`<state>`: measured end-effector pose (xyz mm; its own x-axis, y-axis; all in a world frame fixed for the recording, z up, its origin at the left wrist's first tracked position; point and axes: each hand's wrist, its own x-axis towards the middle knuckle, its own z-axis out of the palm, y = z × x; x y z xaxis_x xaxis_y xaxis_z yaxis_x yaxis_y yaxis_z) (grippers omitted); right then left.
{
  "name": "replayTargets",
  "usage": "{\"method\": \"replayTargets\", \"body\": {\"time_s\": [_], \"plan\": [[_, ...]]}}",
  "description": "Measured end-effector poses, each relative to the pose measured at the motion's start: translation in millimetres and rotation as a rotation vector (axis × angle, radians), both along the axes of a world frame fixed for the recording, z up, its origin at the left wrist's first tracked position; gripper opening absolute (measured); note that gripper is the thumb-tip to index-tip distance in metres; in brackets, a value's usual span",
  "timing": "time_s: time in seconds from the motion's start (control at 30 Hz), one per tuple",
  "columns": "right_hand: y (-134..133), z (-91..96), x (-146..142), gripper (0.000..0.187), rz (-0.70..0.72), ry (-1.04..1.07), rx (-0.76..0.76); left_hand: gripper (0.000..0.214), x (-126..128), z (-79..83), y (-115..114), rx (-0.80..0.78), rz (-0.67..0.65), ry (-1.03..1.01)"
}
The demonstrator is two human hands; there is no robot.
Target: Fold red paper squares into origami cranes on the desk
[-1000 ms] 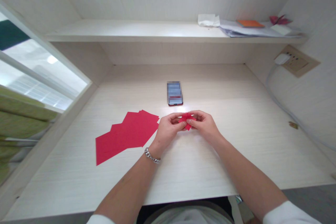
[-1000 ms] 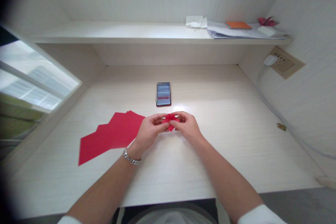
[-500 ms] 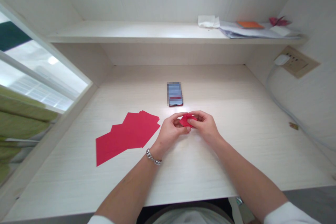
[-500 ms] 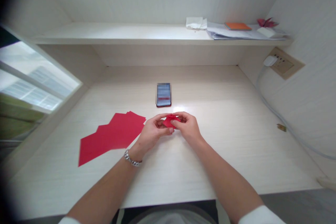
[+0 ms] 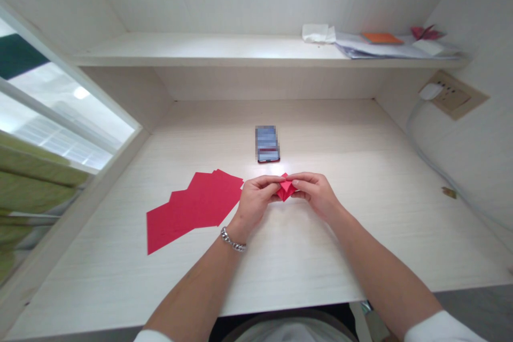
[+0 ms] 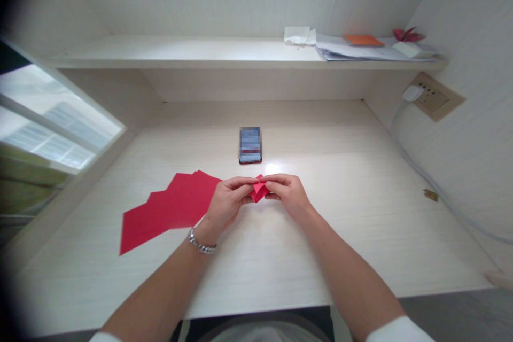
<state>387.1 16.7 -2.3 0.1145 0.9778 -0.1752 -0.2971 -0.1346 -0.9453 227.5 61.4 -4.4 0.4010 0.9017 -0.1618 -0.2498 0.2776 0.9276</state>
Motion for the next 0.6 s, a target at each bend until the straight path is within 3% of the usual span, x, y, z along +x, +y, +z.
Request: {"method": "replayTargets", "body": {"time_s": [0.2, 0.37, 0.6], "plan": [[0.8, -2.4, -1.5, 0.022, -0.041, -0.076, 0.029, 0.024, -0.2, 1.8, -0.6, 0.014, -0.057, -0.006], [1.4, -6.2, -3.1, 0.019, -0.083, -0.149, 0.082, 0.047, -2.6, -4.7, 1.2, 0.092, -0.053, 0.078], [2.7, -9.4, -4.9, 0.033, -0.094, -0.144, 0.078, 0.055, -3.2, -5.4, 1.7, 0.062, -0.056, 0.097]]}}
